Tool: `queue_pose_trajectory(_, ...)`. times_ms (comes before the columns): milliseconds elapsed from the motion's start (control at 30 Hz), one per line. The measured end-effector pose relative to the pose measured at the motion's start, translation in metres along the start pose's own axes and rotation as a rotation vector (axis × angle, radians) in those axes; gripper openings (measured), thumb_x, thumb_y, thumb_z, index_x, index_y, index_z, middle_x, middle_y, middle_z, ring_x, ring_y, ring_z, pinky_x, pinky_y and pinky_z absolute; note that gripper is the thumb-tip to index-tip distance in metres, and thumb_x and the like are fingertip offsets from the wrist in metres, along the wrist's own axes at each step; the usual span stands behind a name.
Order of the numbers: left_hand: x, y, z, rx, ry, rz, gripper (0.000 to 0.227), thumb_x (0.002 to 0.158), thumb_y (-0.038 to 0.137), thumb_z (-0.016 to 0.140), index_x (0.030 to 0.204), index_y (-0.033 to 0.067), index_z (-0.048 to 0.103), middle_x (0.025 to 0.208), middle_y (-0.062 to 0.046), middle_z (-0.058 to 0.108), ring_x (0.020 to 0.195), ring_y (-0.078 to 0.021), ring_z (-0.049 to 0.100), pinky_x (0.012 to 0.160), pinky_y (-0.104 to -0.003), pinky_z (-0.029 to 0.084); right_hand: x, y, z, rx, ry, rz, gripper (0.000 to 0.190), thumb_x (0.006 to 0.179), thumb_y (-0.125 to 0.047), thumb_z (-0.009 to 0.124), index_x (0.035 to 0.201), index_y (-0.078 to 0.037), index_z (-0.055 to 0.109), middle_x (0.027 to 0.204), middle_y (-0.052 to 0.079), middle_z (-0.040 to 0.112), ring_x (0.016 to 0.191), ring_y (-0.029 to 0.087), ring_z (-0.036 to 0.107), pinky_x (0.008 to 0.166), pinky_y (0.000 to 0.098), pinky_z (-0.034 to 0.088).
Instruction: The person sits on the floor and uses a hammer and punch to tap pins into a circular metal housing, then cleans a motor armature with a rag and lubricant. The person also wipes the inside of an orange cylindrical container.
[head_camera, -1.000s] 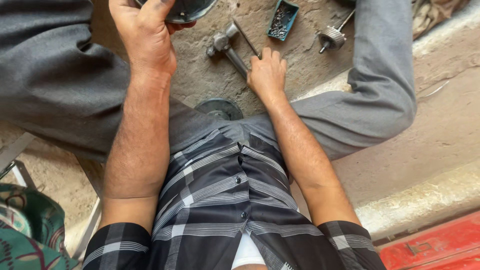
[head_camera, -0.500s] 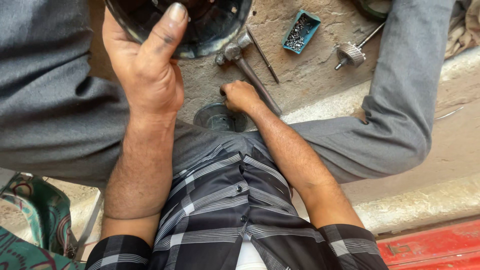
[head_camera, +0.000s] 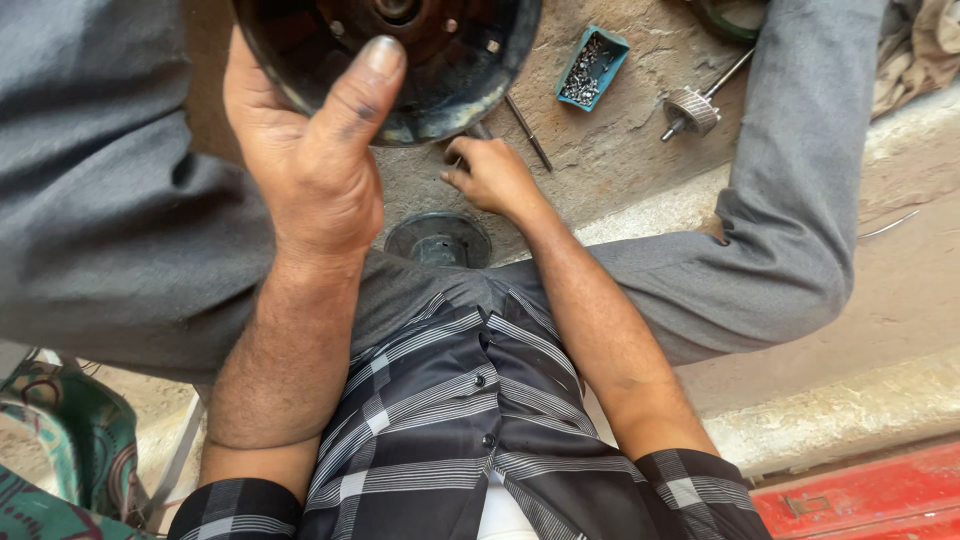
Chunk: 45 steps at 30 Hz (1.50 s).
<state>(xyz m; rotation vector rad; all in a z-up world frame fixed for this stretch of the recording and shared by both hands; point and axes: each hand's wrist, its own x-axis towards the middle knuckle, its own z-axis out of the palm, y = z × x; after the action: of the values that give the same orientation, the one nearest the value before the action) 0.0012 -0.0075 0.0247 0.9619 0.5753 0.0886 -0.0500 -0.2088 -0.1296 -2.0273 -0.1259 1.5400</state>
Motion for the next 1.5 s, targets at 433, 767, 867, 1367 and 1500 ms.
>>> queue_pose_trajectory(433, -0.095, 0.043, 0.042, 0.306, -0.309, 0.219, 0.044, 0.102, 0.019, 0.080, 0.137, 0.0118, 0.053, 0.121, -0.008, 0.072, 0.111, -0.0177, 0.074, 0.101, -0.030, 0.064, -0.194, -0.050, -0.090, 0.842, 0.482, -0.816, 0.109, 0.092, -0.082, 0.052, 0.164, -0.004, 0.028, 0.162, 0.011, 0.042, 0.149, 0.023, 0.043, 0.127, 0.0393, 0.033)
queue_pose_trajectory(767, -0.180, 0.060, 0.042, 0.428, -0.617, 0.492, 0.090, 0.080, 0.036, 0.083, 0.152, 0.0090, 0.037, 0.130, -0.022, 0.062, 0.103, -0.0334, 0.068, 0.090, -0.042, 0.060, -0.226, 0.037, -0.163, 0.903, -0.210, -0.766, 0.046, 0.109, -0.050, 0.060, 0.117, -0.004, 0.060, 0.100, 0.016, 0.067, 0.091, 0.026, 0.064, 0.083, 0.0405, 0.055)
queue_pose_trajectory(867, -0.197, 0.054, 0.005, 0.392, -0.580, 0.617, 0.049, 0.099, 0.032, 0.077, 0.140, 0.0159, 0.055, 0.127, -0.011, 0.067, 0.109, -0.0206, 0.071, 0.095, -0.031, 0.063, -0.244, 0.033, -0.142, 1.039, 0.225, -0.900, 0.049, 0.110, -0.046, 0.048, 0.138, -0.006, 0.057, 0.105, 0.014, 0.066, 0.090, 0.023, 0.064, 0.075, 0.0367, 0.055)
queue_pose_trajectory(1367, -0.247, -0.130, -0.351, 1.086, 0.366, -0.634, 0.044, 0.083, 0.036, 0.085, 0.113, 0.0079, 0.068, 0.109, -0.010, 0.074, 0.091, -0.0253, 0.071, 0.082, -0.042, 0.058, -0.229, -0.017, -0.145, 0.829, 0.804, -0.668, 0.071, 0.105, -0.054, 0.049, 0.146, 0.004, 0.052, 0.133, 0.021, 0.059, 0.112, 0.034, 0.063, 0.076, 0.0388, 0.055)
queue_pose_trajectory(1500, -0.258, -0.161, -0.334, 1.262, 0.397, -0.438, 0.054, 0.076, 0.034, 0.089, 0.116, 0.0066, 0.067, 0.109, -0.016, 0.073, 0.098, -0.0363, 0.068, 0.083, -0.050, 0.054, -0.211, 0.008, -0.143, 1.021, 0.724, -0.669, 0.078, 0.106, -0.053, 0.044, 0.159, 0.004, 0.046, 0.160, 0.026, 0.054, 0.136, 0.036, 0.054, 0.107, 0.0446, 0.056)
